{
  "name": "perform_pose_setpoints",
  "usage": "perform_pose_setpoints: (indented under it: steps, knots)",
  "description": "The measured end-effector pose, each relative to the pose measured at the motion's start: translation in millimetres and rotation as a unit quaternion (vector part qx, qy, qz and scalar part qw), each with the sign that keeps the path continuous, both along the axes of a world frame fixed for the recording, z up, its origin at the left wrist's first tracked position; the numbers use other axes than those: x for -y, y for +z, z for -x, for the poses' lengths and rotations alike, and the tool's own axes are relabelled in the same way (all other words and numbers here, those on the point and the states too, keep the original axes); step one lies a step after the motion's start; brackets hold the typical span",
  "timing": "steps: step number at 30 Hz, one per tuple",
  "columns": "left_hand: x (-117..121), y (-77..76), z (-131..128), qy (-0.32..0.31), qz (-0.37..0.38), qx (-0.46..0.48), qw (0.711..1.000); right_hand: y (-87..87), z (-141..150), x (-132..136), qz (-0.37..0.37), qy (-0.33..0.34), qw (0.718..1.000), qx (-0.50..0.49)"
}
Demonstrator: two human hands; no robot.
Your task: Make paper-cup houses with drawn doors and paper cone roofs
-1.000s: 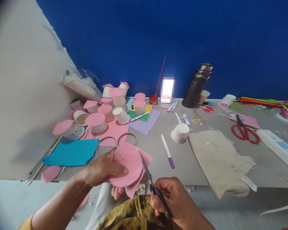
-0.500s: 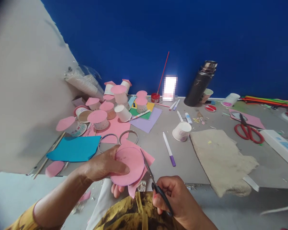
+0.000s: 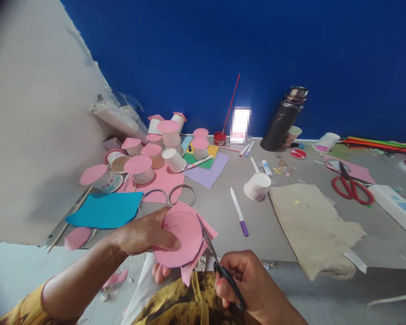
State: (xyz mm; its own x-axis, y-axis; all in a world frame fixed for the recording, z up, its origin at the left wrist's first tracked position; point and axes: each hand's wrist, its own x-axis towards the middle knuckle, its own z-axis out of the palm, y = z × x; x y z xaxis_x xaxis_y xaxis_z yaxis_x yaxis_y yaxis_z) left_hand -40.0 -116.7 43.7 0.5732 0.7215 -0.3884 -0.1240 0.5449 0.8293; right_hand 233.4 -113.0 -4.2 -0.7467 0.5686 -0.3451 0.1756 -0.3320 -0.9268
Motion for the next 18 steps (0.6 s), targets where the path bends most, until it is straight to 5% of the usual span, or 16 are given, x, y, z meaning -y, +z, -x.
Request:
perform_pose_setpoints:
  steps: [18]
  knots:
    - [-2.6,10.7,-2.2,-0.031,0.024,-0.036,0.999,-4.1,-2.9,0.3,0.012,0.001,1.0,0.008]
